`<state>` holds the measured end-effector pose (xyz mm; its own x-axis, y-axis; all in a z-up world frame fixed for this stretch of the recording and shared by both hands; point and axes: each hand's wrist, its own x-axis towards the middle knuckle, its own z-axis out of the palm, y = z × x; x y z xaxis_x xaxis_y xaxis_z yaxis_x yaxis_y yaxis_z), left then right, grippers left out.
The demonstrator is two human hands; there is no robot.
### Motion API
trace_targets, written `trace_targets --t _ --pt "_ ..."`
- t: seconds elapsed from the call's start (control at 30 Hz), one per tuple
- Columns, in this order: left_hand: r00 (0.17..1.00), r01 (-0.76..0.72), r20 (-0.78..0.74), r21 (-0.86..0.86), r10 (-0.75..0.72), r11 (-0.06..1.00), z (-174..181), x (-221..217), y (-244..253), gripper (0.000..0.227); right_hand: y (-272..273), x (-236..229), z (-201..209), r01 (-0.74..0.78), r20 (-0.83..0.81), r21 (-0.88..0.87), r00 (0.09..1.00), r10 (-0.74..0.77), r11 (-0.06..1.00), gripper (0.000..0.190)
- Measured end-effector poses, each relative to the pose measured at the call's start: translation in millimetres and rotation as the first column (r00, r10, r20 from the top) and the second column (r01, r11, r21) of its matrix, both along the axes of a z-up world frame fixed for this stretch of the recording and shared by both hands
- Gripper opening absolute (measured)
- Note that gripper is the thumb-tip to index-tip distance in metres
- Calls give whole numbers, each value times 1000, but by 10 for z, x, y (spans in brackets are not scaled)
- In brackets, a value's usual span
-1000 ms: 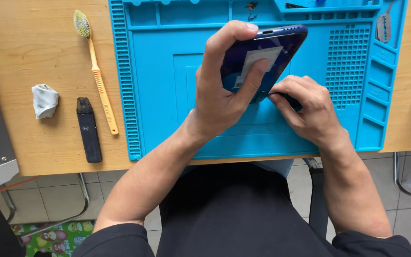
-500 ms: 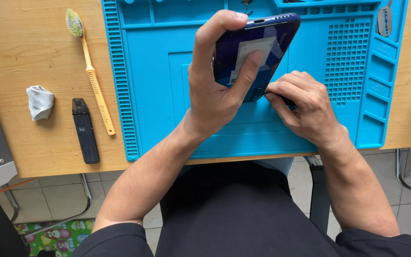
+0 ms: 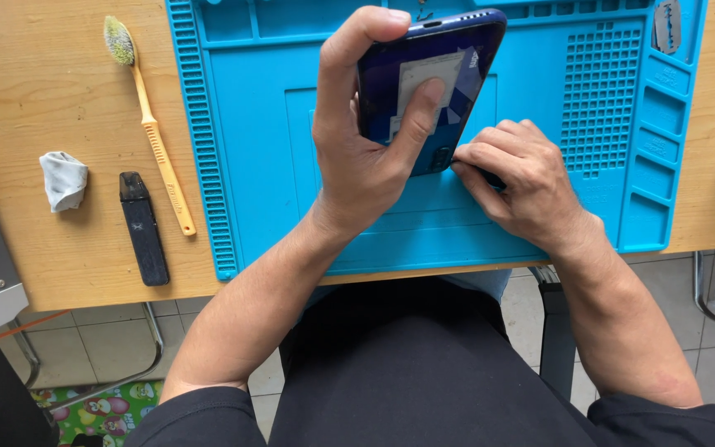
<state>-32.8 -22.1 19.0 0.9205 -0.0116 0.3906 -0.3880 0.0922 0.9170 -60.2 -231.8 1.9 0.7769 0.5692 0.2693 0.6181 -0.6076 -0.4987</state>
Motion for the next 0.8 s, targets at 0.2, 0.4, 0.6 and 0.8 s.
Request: trace_targets --t 0.2,0.4,0.6,0.8 --pt "991 -133 -21 -133 131 982 71 -46 -15 39 -7 42 109 21 -111 47 994 -16 999 7" --pt "972 -227 -5 -256 233 940 149 -66 168 39 -49 244 431 -58 -152 -111 988 41 992 6" --pt "991 -129 0 143 130 981 357 -290 874 47 28 495 559 -220 -135 -241 972 192 945 10" --pt "1000 -16 5 790 21 613 429 -431 1319 73 324 636 822 -290 -133 -510 957 259 810 7"
